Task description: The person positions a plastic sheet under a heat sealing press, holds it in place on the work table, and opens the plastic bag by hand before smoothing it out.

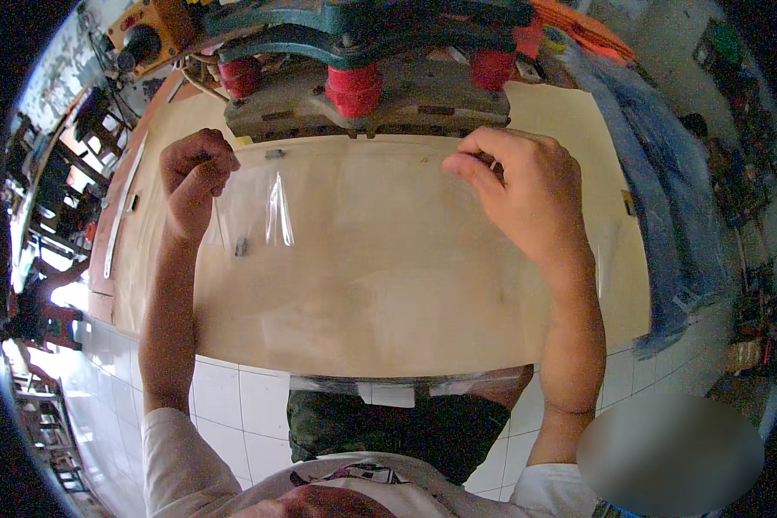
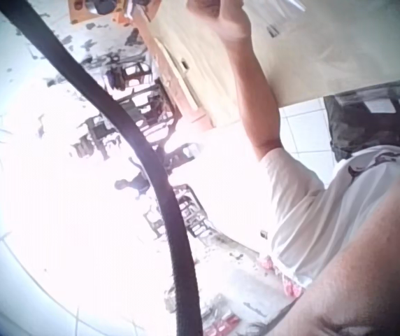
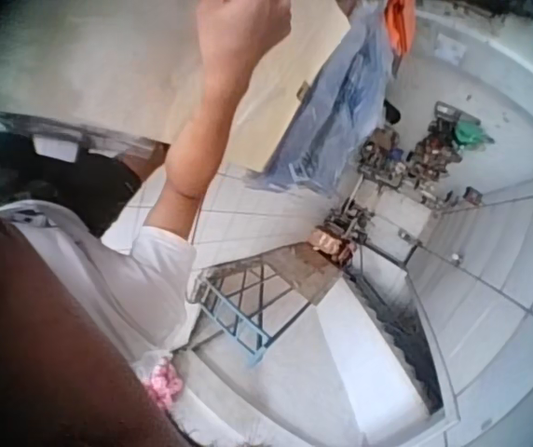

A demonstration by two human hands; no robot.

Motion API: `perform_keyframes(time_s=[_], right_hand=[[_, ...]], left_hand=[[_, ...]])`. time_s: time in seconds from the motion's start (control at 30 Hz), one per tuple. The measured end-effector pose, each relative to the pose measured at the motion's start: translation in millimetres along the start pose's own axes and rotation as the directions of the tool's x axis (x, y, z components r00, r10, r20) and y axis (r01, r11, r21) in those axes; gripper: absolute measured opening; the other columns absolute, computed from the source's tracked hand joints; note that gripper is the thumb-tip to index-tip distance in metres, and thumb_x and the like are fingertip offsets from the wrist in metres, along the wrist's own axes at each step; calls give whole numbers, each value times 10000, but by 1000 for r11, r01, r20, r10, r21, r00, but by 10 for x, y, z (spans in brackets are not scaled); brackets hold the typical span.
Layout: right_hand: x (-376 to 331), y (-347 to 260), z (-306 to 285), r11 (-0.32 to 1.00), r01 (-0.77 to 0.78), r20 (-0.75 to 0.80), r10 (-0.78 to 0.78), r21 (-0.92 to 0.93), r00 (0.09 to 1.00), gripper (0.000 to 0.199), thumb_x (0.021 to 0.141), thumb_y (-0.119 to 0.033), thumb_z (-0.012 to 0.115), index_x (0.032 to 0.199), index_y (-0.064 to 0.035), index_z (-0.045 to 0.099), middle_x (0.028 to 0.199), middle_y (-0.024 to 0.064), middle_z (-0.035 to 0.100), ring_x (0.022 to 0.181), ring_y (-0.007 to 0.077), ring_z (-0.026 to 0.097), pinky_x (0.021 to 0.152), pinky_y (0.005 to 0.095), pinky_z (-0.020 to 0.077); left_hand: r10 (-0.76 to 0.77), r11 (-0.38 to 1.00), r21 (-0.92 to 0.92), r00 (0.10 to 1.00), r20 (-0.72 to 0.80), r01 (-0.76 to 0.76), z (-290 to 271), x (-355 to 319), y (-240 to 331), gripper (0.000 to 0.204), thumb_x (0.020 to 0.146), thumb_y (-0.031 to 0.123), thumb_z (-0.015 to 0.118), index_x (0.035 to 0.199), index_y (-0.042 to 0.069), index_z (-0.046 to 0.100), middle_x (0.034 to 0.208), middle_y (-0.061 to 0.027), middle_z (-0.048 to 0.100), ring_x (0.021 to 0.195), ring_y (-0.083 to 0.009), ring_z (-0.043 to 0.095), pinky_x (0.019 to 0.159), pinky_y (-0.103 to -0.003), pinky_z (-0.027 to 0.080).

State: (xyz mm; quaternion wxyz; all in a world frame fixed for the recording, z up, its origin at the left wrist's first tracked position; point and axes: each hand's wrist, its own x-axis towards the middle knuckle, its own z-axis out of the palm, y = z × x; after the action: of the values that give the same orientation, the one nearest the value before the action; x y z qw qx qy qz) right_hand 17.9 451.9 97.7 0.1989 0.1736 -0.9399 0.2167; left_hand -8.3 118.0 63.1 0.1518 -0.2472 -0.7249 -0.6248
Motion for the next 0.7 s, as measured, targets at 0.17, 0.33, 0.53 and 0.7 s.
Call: perform_keyframes(time_s=[0.17, 0.33, 0.53, 0.7], right_hand=[[-20, 73, 0, 996, 39, 7, -40, 83, 999, 158, 806, -224, 694, 839, -69, 683, 728, 102, 673, 614, 244, 644, 588, 344, 487], [-4, 179, -104, 986, -58, 81, 46, 158, 996, 176, 814, -221, 697, 848, -49, 680, 682, 78, 645, 551, 168, 573, 543, 301, 432], [-14, 215, -229, 892, -71, 91, 34, 447, 995, 289, 870, -282, 682, 775, -13, 641, 572, -40, 481, 545, 44, 396, 492, 233, 308], [-16, 219, -277, 810, -47, 88, -6, 584, 996, 365, 899, -340, 648, 720, -23, 616, 563, -62, 442, 532, 25, 353, 478, 219, 261]], left_hand=[[72, 997, 43, 996, -55, -69, -55, 11, -74, 132, 743, 101, 533, 707, -12, 590, 632, 0, 532, 531, -42, 396, 468, -214, 271], [143, 989, -4, 983, -113, -145, -126, 67, -82, 138, 736, 105, 524, 684, -12, 577, 603, 8, 489, 508, -41, 366, 460, -213, 255], [121, 990, -53, 978, -169, -132, -209, 94, -135, 123, 733, 85, 520, 667, -13, 553, 591, -5, 459, 492, -57, 349, 461, -227, 245], [121, 985, -94, 973, -198, -142, -214, 109, -141, 116, 726, 77, 509, 663, -15, 540, 590, -19, 453, 506, -75, 355, 478, -240, 245]])
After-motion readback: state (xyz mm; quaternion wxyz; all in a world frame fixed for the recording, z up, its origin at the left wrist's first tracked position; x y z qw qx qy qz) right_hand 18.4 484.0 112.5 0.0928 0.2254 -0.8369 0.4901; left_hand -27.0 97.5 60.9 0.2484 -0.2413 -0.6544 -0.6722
